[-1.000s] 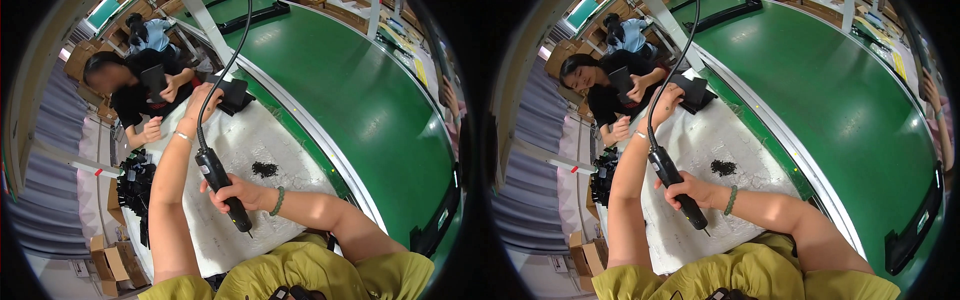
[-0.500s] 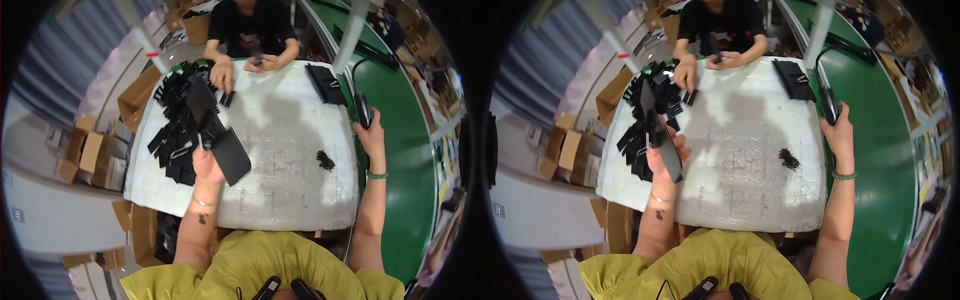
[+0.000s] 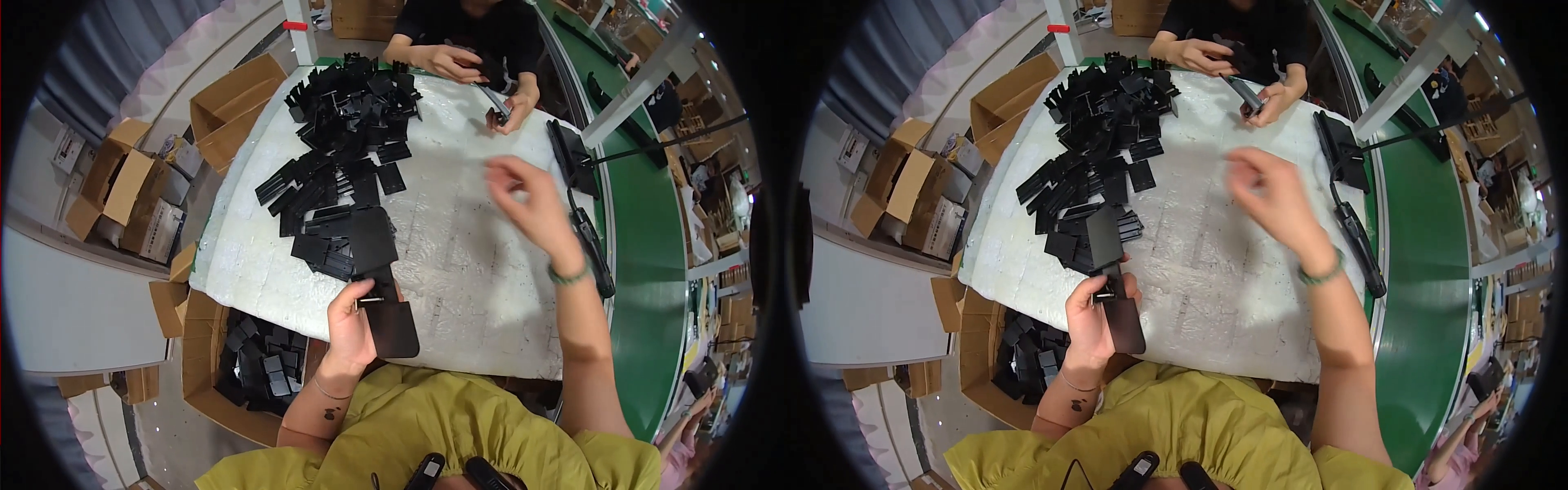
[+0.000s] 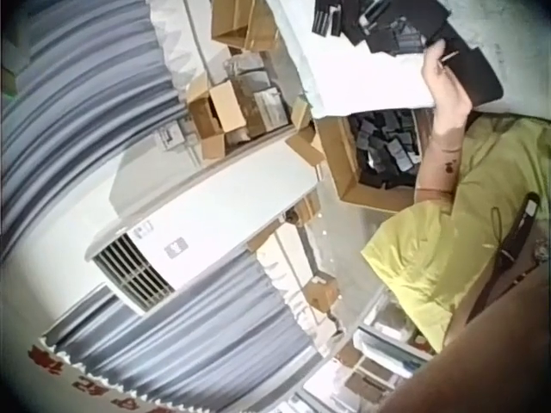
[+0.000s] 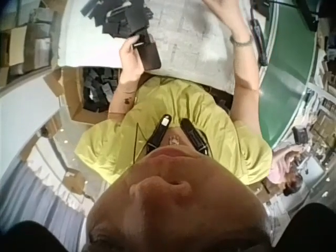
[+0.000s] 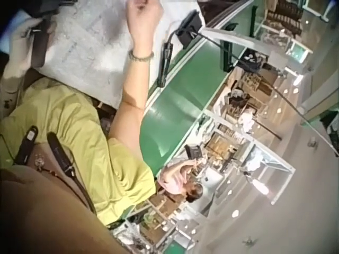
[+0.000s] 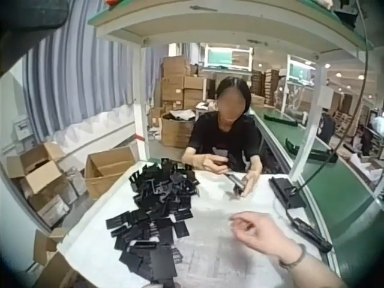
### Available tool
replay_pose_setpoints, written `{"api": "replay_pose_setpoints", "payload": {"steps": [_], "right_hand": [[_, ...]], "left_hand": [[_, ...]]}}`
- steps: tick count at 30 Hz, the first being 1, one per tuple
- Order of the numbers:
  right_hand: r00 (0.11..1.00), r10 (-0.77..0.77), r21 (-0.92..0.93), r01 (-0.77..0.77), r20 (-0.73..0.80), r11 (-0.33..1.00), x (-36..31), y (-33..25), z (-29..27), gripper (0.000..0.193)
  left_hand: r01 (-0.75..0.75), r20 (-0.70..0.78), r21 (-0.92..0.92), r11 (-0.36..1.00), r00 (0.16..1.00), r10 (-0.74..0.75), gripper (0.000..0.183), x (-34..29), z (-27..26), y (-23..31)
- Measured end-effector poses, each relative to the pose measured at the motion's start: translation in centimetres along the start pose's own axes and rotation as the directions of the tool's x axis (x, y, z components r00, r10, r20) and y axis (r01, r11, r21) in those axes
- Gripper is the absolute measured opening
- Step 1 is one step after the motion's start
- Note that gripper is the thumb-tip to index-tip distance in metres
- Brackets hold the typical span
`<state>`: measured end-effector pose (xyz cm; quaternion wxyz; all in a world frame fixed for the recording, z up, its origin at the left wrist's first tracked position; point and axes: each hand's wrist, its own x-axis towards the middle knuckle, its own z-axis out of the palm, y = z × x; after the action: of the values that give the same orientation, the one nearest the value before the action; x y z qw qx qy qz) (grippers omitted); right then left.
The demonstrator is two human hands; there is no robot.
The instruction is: Assembling black plastic components by inserting and fastening screws using an electric screwdriver.
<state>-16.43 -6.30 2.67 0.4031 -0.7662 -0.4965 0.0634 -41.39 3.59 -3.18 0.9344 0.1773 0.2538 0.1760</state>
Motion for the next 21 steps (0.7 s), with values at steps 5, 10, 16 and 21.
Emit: {"api": "replay_pose_setpoints", "payload": {"steps": [5,10,16,21], "right_hand": [[0.963,-0.266,-0.049,0.264,-0.052,0.963,10.4,1.6,8.8,0.027],[0.969,-0.247,-0.437,0.229,0.016,0.87,14.9,0.1,13.1,0.017],[0.883,-0.394,-0.246,0.334,-0.255,0.91,14.4,-1.3,11.5,0.007],[0.961,-0.265,-0.28,0.234,-0.078,0.931,14.0,-1.3,11.4,0.019]], "left_hand": [[0.055,0.122,-0.098,0.994,0.992,-0.043,0.045,-1.0,-0.5,-0.3],[0.112,0.101,-0.115,0.987,0.99,-0.101,0.042,-2.7,-1.9,-1.0],[-0.298,0.106,0.025,0.954,0.95,0.294,0.043,-1.3,-1.2,0.9],[-0.434,0.184,0.029,0.9,0.888,0.422,0.046,0.8,0.8,2.7]]}}
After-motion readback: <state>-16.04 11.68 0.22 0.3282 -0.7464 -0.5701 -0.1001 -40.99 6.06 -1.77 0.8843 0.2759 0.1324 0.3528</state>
